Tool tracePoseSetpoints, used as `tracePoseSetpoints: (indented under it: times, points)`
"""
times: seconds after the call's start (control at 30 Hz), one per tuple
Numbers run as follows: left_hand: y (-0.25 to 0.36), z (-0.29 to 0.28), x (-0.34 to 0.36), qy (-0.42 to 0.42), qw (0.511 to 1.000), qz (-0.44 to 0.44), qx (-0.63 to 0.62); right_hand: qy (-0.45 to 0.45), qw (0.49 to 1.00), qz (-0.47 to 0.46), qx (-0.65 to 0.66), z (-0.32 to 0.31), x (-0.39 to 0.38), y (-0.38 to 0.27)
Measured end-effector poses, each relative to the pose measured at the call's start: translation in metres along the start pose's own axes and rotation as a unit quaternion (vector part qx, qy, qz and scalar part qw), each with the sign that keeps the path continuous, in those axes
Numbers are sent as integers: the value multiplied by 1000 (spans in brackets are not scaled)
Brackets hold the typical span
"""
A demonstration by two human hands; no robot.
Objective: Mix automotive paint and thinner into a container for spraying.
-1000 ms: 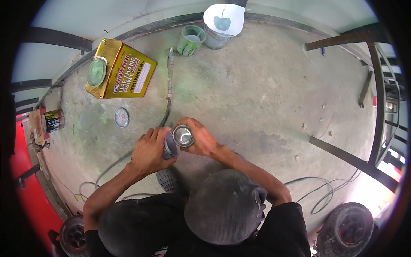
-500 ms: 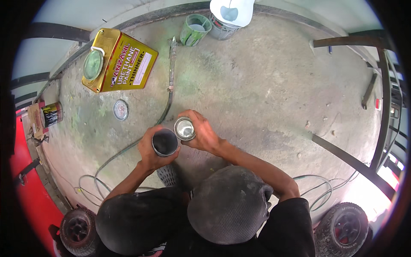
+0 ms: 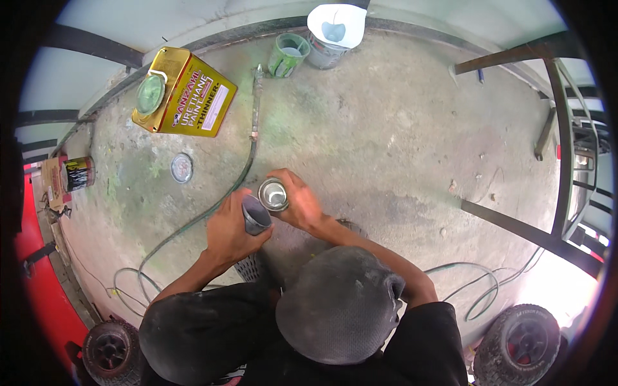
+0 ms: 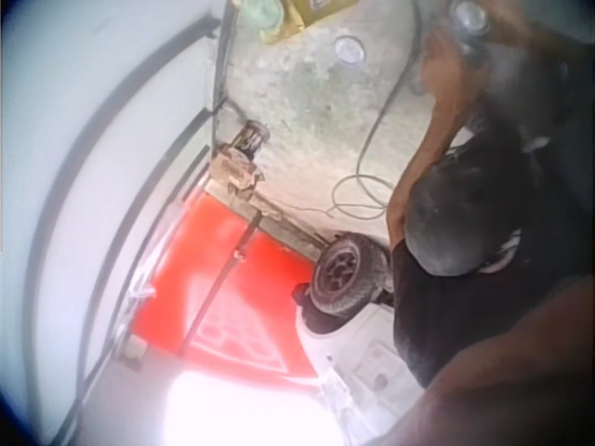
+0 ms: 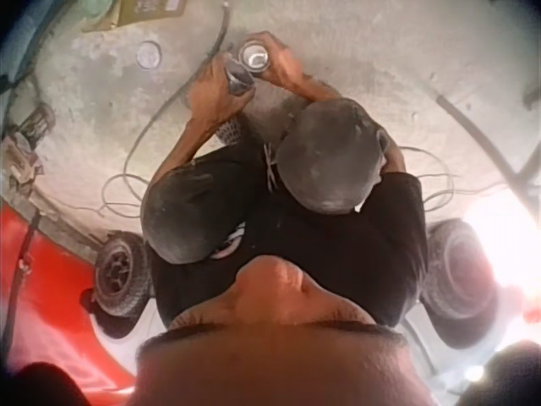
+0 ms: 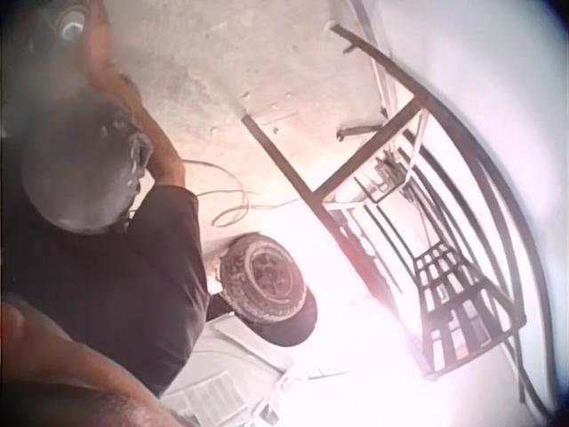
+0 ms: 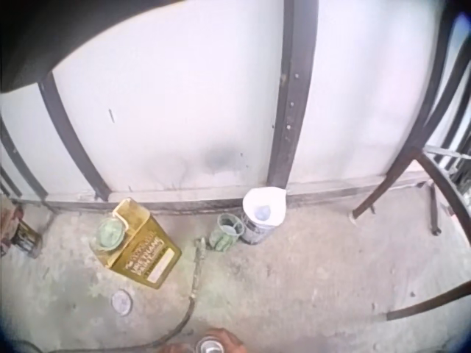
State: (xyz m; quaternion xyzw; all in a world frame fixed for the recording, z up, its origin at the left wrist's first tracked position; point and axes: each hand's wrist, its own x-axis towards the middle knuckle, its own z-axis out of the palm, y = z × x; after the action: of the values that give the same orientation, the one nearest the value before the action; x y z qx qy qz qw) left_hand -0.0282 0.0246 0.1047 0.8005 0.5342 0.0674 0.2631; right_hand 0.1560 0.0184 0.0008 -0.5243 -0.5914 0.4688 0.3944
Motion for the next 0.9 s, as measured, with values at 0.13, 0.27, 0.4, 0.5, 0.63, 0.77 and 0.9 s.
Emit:
tracePoseSetpoints:
  times: [0.13,0.27,0.4,0.5,0.63,0.77,0.9]
  points:
    - [6,-15,11,-72,996,-31,34,28,999,-24,-3,11,0,-3]
    - [3,-14,15,-91,995,-17,48,49,998,-27,-27,12,-3,0]
    - [-8,5,-2,11,1000,10,-4,66,997,-21,-34,11,-7,1]
    - [-14,20,-16,83,996,8,-30,72,997,-24,-27,14,-5,0]
    - [-24,48,-25,184,980,0,-72,74,997,-21,1,16,-7,4]
    - [-37,65,-31,204,974,24,-93,37,999,-17,-21,6,-6,2]
    - [-32,39,-26,104,989,-30,-98,-67,992,-84,-69,-25,1,4]
